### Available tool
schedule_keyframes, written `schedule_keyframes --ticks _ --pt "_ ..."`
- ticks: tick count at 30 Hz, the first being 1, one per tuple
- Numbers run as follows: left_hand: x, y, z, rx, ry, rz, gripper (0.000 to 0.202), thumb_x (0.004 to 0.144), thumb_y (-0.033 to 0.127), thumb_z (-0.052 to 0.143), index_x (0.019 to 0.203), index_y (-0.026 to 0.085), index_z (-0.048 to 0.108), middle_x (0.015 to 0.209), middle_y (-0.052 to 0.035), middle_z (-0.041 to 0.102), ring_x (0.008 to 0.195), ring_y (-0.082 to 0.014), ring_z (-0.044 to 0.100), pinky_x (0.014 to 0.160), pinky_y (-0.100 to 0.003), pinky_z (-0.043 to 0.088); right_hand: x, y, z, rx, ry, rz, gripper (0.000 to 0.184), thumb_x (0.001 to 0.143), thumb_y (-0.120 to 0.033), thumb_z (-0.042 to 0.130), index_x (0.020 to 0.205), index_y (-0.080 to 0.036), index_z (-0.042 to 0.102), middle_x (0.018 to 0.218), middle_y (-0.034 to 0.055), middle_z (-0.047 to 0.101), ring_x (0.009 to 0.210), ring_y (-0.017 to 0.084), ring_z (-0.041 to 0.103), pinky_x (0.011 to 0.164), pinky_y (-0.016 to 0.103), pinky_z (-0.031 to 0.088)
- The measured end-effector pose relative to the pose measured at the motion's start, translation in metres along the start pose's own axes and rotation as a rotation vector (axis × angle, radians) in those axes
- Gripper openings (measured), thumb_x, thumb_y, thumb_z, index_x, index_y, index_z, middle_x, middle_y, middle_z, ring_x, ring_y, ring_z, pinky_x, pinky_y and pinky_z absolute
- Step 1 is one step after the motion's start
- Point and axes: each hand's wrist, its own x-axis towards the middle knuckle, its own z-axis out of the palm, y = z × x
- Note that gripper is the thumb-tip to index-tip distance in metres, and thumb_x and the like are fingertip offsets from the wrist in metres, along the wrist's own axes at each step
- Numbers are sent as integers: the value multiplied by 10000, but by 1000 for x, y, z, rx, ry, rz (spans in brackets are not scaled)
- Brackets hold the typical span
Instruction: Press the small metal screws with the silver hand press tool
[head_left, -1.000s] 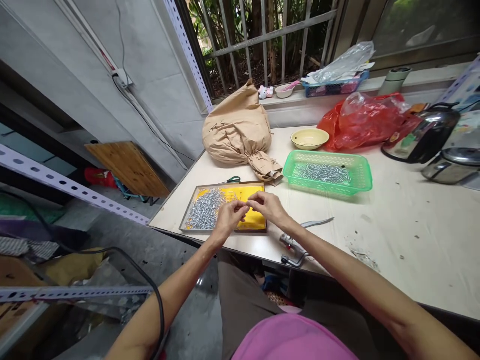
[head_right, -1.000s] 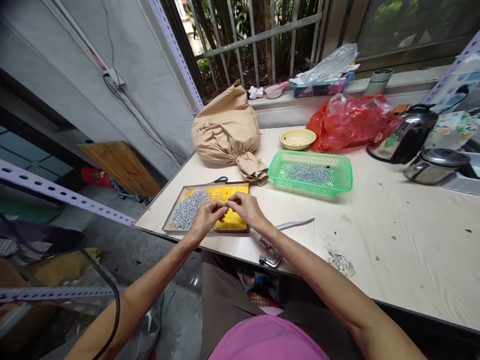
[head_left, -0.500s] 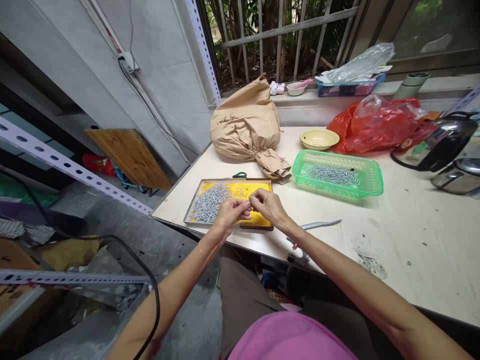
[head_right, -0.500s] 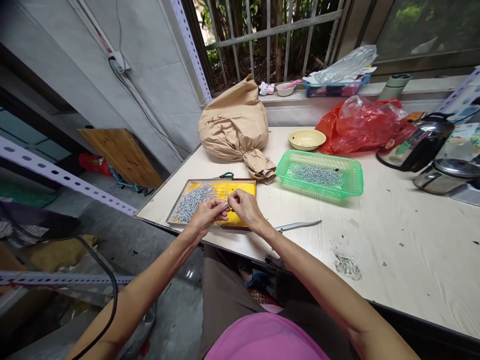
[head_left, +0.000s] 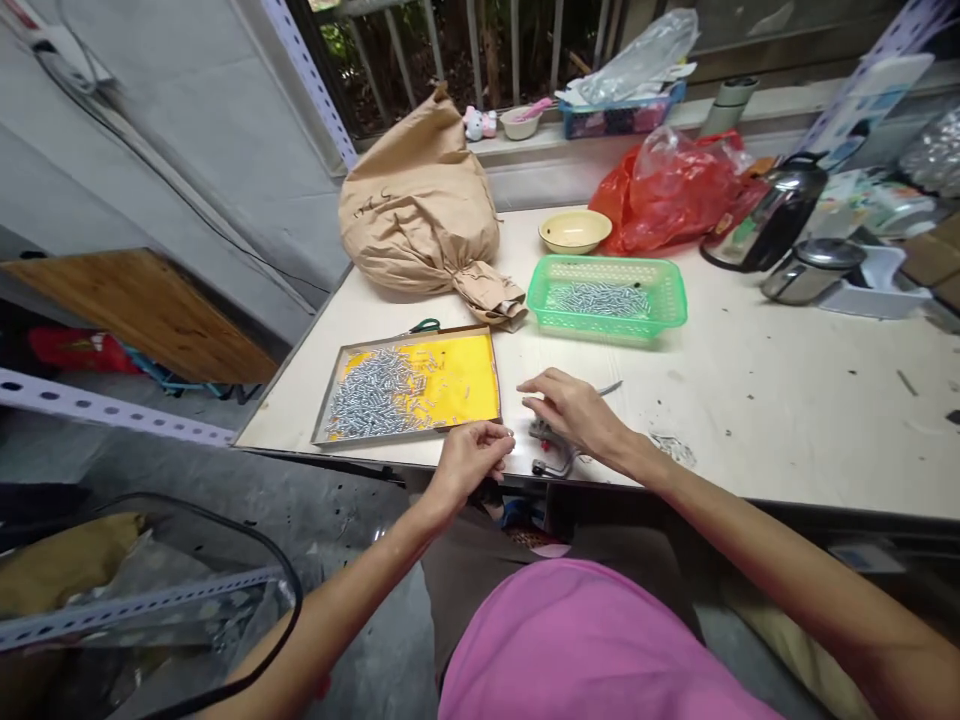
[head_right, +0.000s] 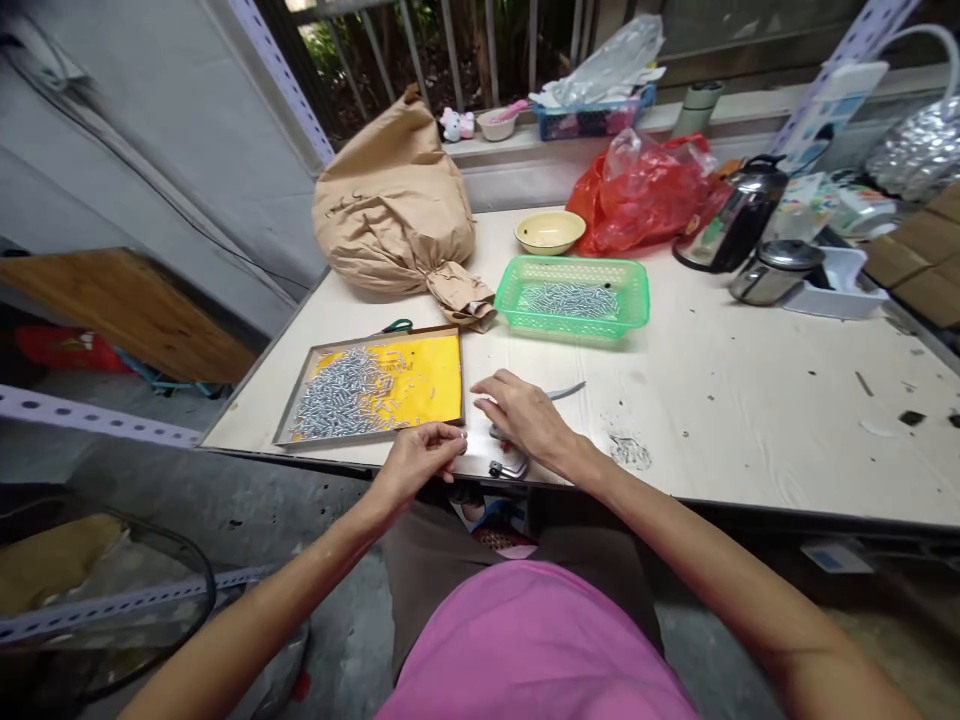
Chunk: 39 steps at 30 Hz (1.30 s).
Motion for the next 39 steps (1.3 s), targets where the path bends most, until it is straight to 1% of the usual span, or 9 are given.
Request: schedule_keyframes --ticks 5,9,17,26,29,32,34,36,39 --pt "16 -15 22 117 -44 -76 168 694 262 668 736 103 632 567 30 545 431 -52 457 361 -160 400 -74 25 -17 -179 -122 55 236 935 -283 443 1039 -184 631 960 98 610 911 219 554 788 342 461" --pt "26 -13 31 227 -81 -128 190 703 290 667 687 104 634 464 58 474 357 -28 364 324 -144 285 -101 35 -9 -269 -139 98 260 927 -293 470 1107 -173 615 968 104 595 895 223 518 773 344 437" --pt "32 -9 39 369 -149 -177 298 673 390 689 582 125 585 407 65 424 335 -30 312 327 -169 205 -100 38 -7 -312 -96 111 246 940 -256 450 1066 -200 653 871 79 577 835 203 475 732 308 364" --pt "42 2 37 406 -282 -385 311 641 385 721 583 122 564 423 61 474 327 -23 353 341 -169 219 -96 49 -4 -328 -62 92 242 936 -238 463 1054 -202 671 839 76 583 814 190 469 707 301 345" --pt "47 9 38 447 -345 -443 343 620 397 747 554 123 551 409 53 487 326 -26 365 352 -177 218 -94 49 -8 -329 -96 91 251 939 -243 453 1053 -199 672 849 80 588 821 194 482 716 307 359" --pt "50 14 39 477 -383 -485 357 610 391 760 525 126 537 390 50 487 323 -29 372 359 -181 224 -92 51 -17 -283 -168 72 276 933 -340 467 1097 -209 646 954 92 594 890 210 500 766 329 388" --pt "51 15 40 484 -393 -501 357 614 383 760 516 127 532 375 53 478 316 -28 372 357 -179 219 -89 56 -25 -269 -193 55 408 893 -459 509 1201 -202 582 1147 129 555 1026 251 487 841 374 396" --pt "50 15 40 483 -396 -507 350 623 372 758 516 127 531 370 56 475 310 -27 371 353 -178 213 -84 65 -31 -307 -199 54 658 814 -578 562 1322 -170 471 1359 185 412 1204 321 391 941 448 355" --pt "49 13 41 475 -376 -501 332 625 359 759 534 126 541 390 54 494 315 -29 380 351 -179 226 -70 80 -35 -385 -262 49 964 679 -716 604 1396 -119 362 1460 236 263 1323 409 220 1015 558 245"
